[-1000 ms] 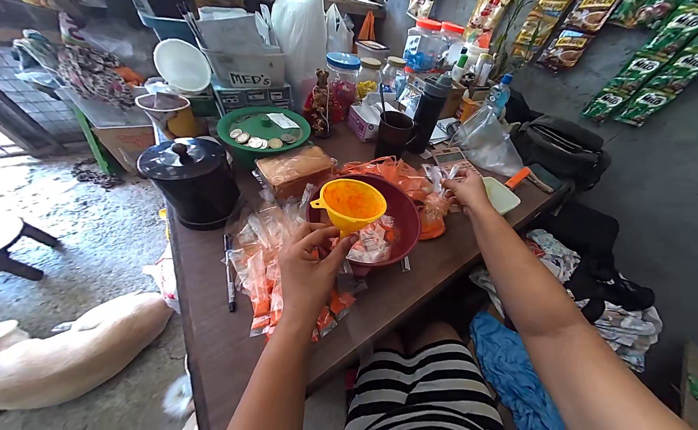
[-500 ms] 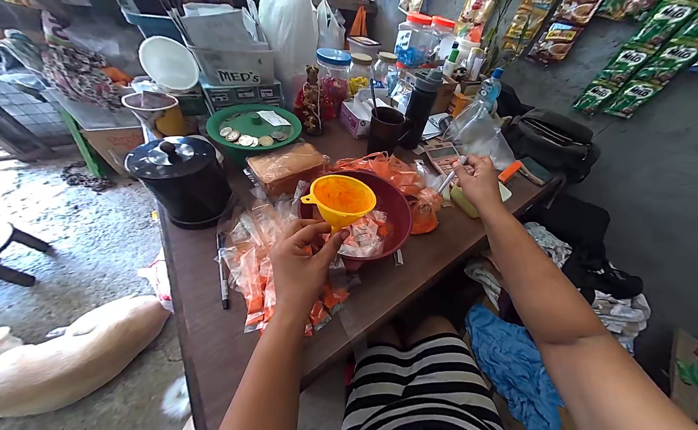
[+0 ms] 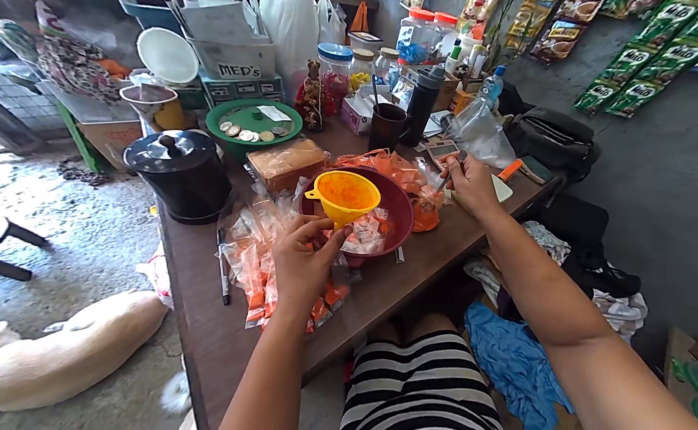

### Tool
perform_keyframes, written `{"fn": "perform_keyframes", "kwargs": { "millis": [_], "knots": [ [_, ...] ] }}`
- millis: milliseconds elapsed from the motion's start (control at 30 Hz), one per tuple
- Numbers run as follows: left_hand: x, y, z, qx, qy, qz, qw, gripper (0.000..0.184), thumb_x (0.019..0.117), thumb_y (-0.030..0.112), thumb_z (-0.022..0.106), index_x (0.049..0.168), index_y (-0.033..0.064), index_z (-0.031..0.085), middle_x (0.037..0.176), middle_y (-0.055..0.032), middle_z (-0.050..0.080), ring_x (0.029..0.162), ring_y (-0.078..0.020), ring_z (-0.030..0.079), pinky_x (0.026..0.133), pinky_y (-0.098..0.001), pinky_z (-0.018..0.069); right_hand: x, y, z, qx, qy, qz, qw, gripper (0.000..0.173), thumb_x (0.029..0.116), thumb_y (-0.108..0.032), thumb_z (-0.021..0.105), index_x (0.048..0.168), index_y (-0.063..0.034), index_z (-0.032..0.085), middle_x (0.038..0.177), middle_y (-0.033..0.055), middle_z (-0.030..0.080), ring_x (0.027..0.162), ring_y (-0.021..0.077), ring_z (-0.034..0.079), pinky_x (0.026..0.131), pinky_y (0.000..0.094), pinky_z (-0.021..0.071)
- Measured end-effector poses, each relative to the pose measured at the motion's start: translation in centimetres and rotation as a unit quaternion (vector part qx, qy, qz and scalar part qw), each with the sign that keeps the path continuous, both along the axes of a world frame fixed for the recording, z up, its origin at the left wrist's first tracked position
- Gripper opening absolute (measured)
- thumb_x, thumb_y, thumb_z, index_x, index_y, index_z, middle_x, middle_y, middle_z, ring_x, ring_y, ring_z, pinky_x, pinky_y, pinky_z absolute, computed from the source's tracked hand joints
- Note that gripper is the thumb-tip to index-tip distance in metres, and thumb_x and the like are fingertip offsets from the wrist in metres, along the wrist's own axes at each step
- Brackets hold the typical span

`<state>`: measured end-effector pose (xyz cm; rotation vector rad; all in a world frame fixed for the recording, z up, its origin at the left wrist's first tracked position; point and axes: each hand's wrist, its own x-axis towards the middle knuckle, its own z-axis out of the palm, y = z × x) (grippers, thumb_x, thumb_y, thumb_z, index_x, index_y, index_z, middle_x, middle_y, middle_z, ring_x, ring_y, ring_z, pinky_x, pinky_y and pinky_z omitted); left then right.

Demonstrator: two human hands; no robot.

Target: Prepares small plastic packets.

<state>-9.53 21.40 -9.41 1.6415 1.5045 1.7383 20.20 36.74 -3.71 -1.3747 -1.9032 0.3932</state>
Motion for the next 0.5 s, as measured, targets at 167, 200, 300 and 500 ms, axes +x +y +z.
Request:
{"fn": "perform_keyframes", "kwargs": {
  "millis": [167,200,300,500],
  "knots": [
    [0.0,0.1,0.0,0.002,-0.006,-0.002,1.0,0.016,0.0835,0.022,0.082,0.092,0.0088,0.077,0.093,0.0034,0.068,0.077,0.0014,0.061,0.071,-0.0152,0.0505,-0.2,0.6,-0.9,-0.031,0.014,-0.014,0.999,0.03,0.1119,-0.02,0.04,0.119,-0.0002,0.061,0.088,0.0072,0.07,0.066,0.0115,0.065,0.066,0.0305,0.056],
    [0.0,0.1,0.0,0.002,-0.007,-0.003,1.0,0.016,0.0835,0.022,0.082,0.092,0.0092,0.077,0.094,0.0037,0.068,0.077,0.0016,0.061,0.07,-0.0149,0.0506,-0.1,0.7,-1.1,-0.05,0.033,-0.021,0.998,0.03,0.1121,-0.021,0.04,0.12,-0.0009,0.061,0.088,0.0062,0.07,0.065,0.0102,0.065,0.066,0.0296,0.0558],
    [0.1,0.0,0.0,-0.003,-0.01,-0.006,1.0,0.015,0.0834,0.021,0.082,0.092,0.0093,0.077,0.094,0.0035,0.068,0.076,0.002,0.06,0.069,-0.0143,0.0503,0.6,1.3,-1.5,-0.096,0.103,-0.049,0.989,0.032,0.1127,-0.023,0.038,0.122,-0.0013,0.061,0.086,0.0051,0.07,0.063,0.0089,0.063,0.064,0.0284,0.055],
    [0.2,-0.1,0.1,-0.009,-0.011,-0.01,1.0,0.016,0.0833,0.021,0.082,0.093,0.009,0.077,0.095,0.0032,0.067,0.075,0.0022,0.059,0.068,-0.0136,0.0499,1.3,1.6,-1.7,-0.112,0.15,-0.078,0.979,0.032,0.1129,-0.021,0.038,0.123,0.0014,0.058,0.087,0.0056,0.07,0.061,0.0074,0.063,0.061,0.0248,0.0547]
  ]
}}
